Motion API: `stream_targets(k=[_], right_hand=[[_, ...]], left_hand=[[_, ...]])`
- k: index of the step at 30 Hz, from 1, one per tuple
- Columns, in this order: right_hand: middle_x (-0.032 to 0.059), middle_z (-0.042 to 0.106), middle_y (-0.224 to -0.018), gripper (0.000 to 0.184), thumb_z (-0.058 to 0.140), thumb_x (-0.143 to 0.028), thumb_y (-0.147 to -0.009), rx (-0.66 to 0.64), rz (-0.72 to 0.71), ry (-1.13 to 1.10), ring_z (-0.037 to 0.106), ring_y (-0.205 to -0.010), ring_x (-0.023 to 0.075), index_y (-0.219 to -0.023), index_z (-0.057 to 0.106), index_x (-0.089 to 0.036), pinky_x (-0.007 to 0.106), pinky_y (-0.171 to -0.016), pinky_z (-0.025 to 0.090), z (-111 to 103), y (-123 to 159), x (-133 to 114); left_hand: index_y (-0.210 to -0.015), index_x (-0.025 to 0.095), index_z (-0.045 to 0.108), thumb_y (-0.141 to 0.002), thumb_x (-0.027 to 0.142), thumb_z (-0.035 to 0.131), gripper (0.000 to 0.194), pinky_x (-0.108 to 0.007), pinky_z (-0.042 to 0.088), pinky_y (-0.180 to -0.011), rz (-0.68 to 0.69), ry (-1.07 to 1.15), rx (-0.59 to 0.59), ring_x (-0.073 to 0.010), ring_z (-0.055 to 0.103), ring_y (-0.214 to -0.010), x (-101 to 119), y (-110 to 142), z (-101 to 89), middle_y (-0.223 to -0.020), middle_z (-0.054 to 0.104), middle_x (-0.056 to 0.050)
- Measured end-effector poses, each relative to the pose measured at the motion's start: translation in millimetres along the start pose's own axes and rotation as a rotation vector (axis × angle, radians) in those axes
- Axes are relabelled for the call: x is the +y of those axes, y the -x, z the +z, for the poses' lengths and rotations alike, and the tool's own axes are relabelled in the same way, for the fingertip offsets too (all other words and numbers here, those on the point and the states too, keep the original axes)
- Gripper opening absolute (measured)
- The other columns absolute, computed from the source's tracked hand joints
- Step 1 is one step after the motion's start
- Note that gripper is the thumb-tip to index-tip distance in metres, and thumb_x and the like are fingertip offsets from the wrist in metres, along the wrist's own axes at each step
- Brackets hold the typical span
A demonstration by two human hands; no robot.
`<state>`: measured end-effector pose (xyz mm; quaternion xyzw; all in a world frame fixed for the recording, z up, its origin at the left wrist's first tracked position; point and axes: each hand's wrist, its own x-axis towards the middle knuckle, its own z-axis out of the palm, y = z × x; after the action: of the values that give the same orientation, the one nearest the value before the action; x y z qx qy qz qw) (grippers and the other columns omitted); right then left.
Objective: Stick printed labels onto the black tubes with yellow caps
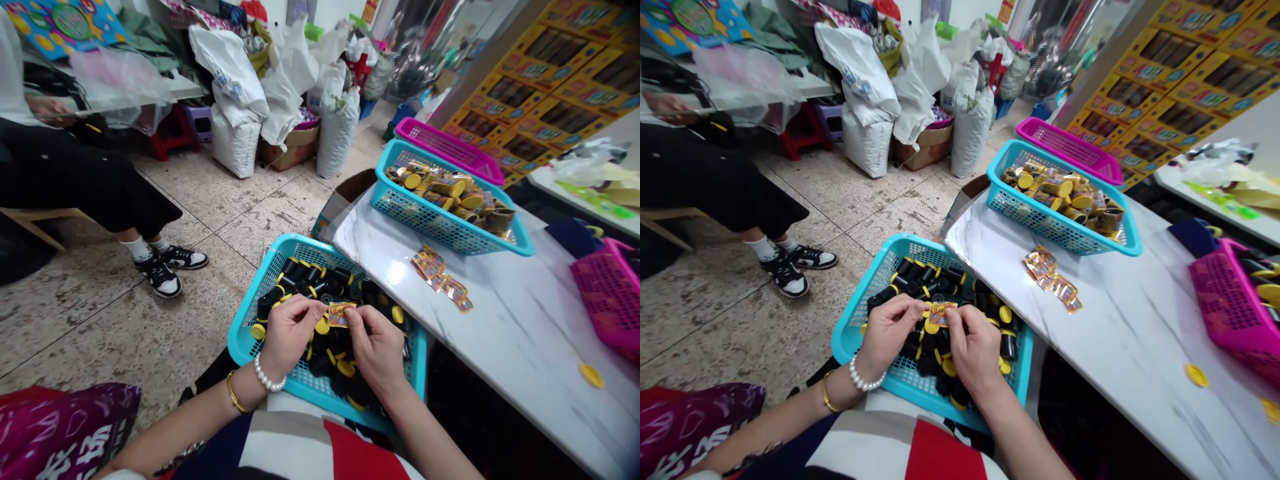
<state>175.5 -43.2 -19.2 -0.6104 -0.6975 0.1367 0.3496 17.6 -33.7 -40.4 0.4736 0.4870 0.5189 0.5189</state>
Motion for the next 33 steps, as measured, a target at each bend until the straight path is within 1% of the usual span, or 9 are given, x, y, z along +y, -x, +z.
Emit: stream_targets(k=[4, 8, 14, 19, 21, 24, 26, 31, 33], right_hand=[[-0.0002, 0.060, -0.061, 0.026, 0.052, -0.029, -0.092, 0.035, -0.075, 0.022, 0.054, -0.055, 0.0119, -0.068, 0.059, -0.020, 0.023, -0.054, 0.041, 1, -2, 2], [0.0003, 0.060, -0.063, 0.023, 0.053, -0.026, -0.092, 0.064, -0.115, 0.020, 0.056, -0.057, 0.0121, -0.070, 0.059, -0.019, 0.023, -0.055, 0.042, 3, -1, 4], [0.0002, 0.059, -0.064, 0.020, 0.052, -0.022, -0.091, 0.050, -0.173, 0.021, 0.056, -0.057, 0.0116, -0.073, 0.059, -0.020, 0.022, -0.054, 0.042, 5, 1, 1], [0.0006, 0.059, -0.064, 0.019, 0.052, -0.021, -0.091, 0.072, -0.203, 0.048, 0.057, -0.057, 0.0127, -0.073, 0.059, -0.020, 0.023, -0.053, 0.044, 5, -1, 3], [0.0006, 0.059, -0.064, 0.019, 0.051, -0.020, -0.091, 0.082, -0.212, 0.044, 0.057, -0.056, 0.0128, -0.074, 0.058, -0.021, 0.024, -0.052, 0.045, 5, 0, 4], [0.0009, 0.060, -0.067, 0.015, 0.052, -0.017, -0.090, 0.063, -0.254, 0.010, 0.057, -0.058, 0.0129, -0.077, 0.059, -0.020, 0.024, -0.054, 0.046, 8, 3, 6], [0.0017, 0.061, -0.069, 0.011, 0.053, -0.015, -0.090, 0.027, -0.288, -0.015, 0.059, -0.061, 0.0138, -0.082, 0.060, -0.020, 0.025, -0.057, 0.048, 11, 5, 6], [0.0013, 0.061, -0.069, 0.013, 0.051, -0.018, -0.091, -0.086, -0.283, -0.035, 0.060, -0.060, 0.0142, -0.083, 0.061, -0.020, 0.025, -0.056, 0.049, 9, 1, 3], [0.0008, 0.062, -0.069, 0.016, 0.050, -0.020, -0.092, -0.141, -0.280, -0.011, 0.061, -0.060, 0.0134, -0.082, 0.061, -0.021, 0.024, -0.055, 0.049, 3, -8, 4]], left_hand=[[-0.074, 0.018, 0.071, -0.076, 0.041, 0.069, 0.024, -0.022, 0.035, -0.049, -0.189, 0.157, 0.015, -0.0092, 0.044, -0.052, -1, -4, 1.8, -0.062, 0.058, 0.001], [-0.073, 0.016, 0.068, -0.073, 0.041, 0.071, 0.025, -0.020, 0.030, -0.045, -0.258, 0.219, 0.045, -0.0065, 0.038, -0.047, -2, -3, 2.5, -0.054, 0.053, 0.004], [-0.070, 0.014, 0.066, -0.070, 0.042, 0.074, 0.029, -0.018, 0.022, -0.041, -0.353, 0.311, -0.037, -0.0048, 0.034, -0.046, -6, -4, 2.9, -0.051, 0.046, 0.005], [-0.066, 0.014, 0.059, -0.065, 0.040, 0.078, 0.032, -0.017, 0.013, -0.039, -0.584, 0.565, -0.162, -0.0037, 0.033, -0.043, -7, -10, -0.2, -0.052, 0.047, 0.005], [-0.067, 0.014, 0.060, -0.064, 0.039, 0.079, 0.031, -0.017, 0.012, -0.039, -0.625, 0.607, -0.218, -0.0036, 0.035, -0.045, -7, -11, -1.4, -0.055, 0.049, 0.003], [-0.070, 0.012, 0.065, -0.064, 0.036, 0.079, 0.028, -0.017, 0.013, -0.040, -0.606, 0.583, -0.275, -0.0030, 0.032, -0.045, -8, -11, -1.6, -0.054, 0.045, 0.005], [-0.072, 0.012, 0.069, -0.065, 0.035, 0.079, 0.027, -0.018, 0.014, -0.042, -0.565, 0.525, -0.263, -0.0026, 0.030, -0.046, -8, -10, -0.7, -0.054, 0.045, 0.005], [-0.065, 0.014, 0.073, -0.064, 0.035, 0.079, 0.021, -0.020, 0.026, -0.045, -0.334, 0.300, -0.069, -0.0068, 0.043, -0.054, 0, -10, 0.5, -0.066, 0.061, -0.002], [-0.064, 0.014, 0.073, -0.064, 0.037, 0.079, 0.023, -0.021, 0.025, -0.044, -0.311, 0.253, -0.029, -0.0068, 0.041, -0.049, 1, -11, 0.0, -0.060, 0.060, -0.001]])
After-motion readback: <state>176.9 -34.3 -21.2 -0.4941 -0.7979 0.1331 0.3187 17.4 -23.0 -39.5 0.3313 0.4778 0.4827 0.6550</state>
